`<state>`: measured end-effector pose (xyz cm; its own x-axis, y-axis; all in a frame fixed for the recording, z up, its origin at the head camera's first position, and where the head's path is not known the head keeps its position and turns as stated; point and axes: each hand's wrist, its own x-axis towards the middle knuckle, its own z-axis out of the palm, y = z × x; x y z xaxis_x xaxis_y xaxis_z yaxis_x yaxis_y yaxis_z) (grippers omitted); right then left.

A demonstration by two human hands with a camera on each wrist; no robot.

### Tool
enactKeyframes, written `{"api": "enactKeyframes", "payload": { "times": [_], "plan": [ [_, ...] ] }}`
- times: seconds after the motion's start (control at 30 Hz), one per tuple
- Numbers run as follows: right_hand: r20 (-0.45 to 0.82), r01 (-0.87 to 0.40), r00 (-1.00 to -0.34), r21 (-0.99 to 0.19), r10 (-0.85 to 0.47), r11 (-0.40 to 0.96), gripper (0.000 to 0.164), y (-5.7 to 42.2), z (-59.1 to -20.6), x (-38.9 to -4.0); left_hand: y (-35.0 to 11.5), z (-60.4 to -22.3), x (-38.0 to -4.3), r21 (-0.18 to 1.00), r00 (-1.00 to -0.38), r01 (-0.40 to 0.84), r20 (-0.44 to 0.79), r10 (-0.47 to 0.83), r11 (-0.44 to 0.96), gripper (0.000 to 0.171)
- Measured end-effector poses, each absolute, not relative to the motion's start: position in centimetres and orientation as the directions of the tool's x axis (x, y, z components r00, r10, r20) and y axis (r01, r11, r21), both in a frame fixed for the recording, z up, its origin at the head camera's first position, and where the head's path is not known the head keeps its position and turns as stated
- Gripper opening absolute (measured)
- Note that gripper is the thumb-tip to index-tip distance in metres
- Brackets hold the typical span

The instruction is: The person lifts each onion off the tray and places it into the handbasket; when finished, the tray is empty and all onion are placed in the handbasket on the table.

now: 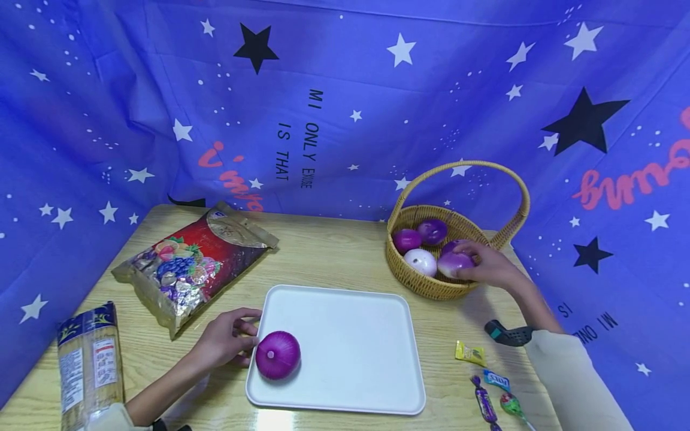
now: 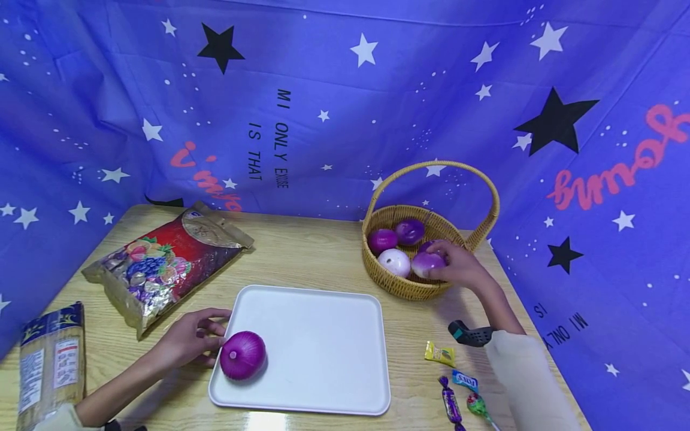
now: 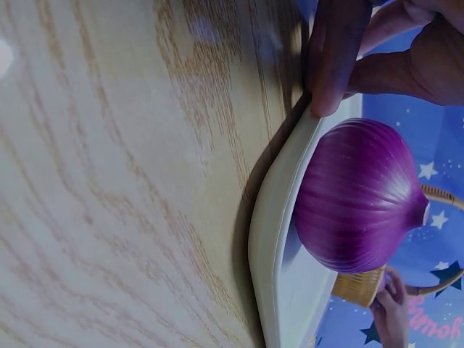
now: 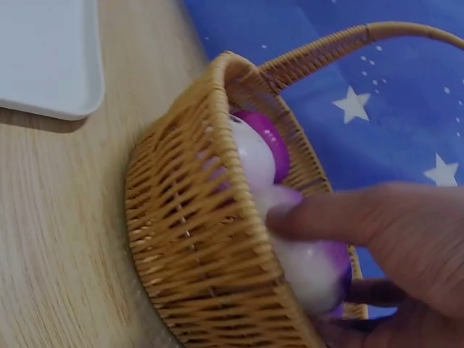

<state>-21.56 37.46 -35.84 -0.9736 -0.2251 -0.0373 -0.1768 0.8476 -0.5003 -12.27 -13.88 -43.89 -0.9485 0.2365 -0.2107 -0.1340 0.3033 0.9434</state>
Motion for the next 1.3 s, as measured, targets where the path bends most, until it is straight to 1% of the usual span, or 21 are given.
{"api": "enactKeyframes", "payload": {
  "times": [0.13,0.23,0.33,0.5,0.67,0.8,0.87,1.0,1.03,1.1,1.2,1.3],
  "plan": [
    [-0.069,-0.174,-0.974,-0.379,-0.215,0.909,0.054,36.8,-36.1,-21.9,-13.9,-43.8,-12.2,0.942,-0.949,-0.135,-0.212,0.232,0.306,0.052],
    [-0.108,-0.156,-0.974,-0.32,-0.2,0.935,0.053,36.4,-36.2,-22.0,-13.8,-43.8,-12.2,0.939,-0.951,-0.136,-0.214,0.223,0.317,0.052],
    [-0.128,-0.163,-0.97,-0.291,-0.207,0.943,0.051,36.2,-36.3,-22.0,-13.7,-43.8,-12.2,0.935,-0.952,-0.142,-0.219,0.212,0.326,0.052],
    [-0.13,-0.192,-0.963,-0.279,-0.235,0.941,0.048,36.3,-36.1,-21.7,-13.6,-43.9,-12.2,0.928,-0.954,-0.137,-0.218,0.204,0.347,0.05],
    [-0.113,-0.205,-0.963,-0.275,-0.244,0.939,0.051,35.9,-35.1,-21.3,-13.6,-43.7,-12.2,0.93,-0.954,-0.129,-0.211,0.215,0.344,0.051],
    [-0.04,-0.251,-0.962,-0.254,-0.269,0.934,0.052,34.8,-33.9,-20.9,-13.7,-43.7,-12.1,0.935,-0.951,-0.138,-0.217,0.218,0.327,0.052],
    [0.021,-0.28,-0.959,-0.235,-0.283,0.931,0.05,34.0,-33.4,-20.7,-13.7,-43.6,-12.1,0.935,-0.951,-0.142,-0.22,0.218,0.324,0.052],
    [0.141,-0.364,-0.93,-0.208,-0.34,0.908,0.046,31.5,-32.6,-20.2,-13.7,-43.7,-12.1,0.936,-0.95,-0.14,-0.219,0.222,0.322,0.053],
    [0.165,-0.387,-0.919,-0.217,-0.357,0.896,0.046,30.7,-32.4,-20.0,-13.7,-43.7,-12.1,0.936,-0.95,-0.139,-0.218,0.223,0.322,0.053],
    [0.195,-0.44,-0.896,-0.274,-0.398,0.855,0.046,28.9,-32.3,-19.6,-13.7,-43.7,-12.1,0.936,-0.95,-0.137,-0.216,0.223,0.325,0.052],
    [0.18,-0.477,-0.877,-0.427,-0.444,0.768,0.047,26.0,-32.2,-18.5,-13.7,-43.7,-12.1,0.934,-0.952,-0.14,-0.219,0.215,0.33,0.052],
    [0.12,-0.461,-0.862,-0.59,-0.493,0.663,0.048,22.8,-32.0,-17.2,-13.6,-43.7,-12.1,0.931,-0.953,-0.139,-0.219,0.21,0.339,0.052]
  ]
}}
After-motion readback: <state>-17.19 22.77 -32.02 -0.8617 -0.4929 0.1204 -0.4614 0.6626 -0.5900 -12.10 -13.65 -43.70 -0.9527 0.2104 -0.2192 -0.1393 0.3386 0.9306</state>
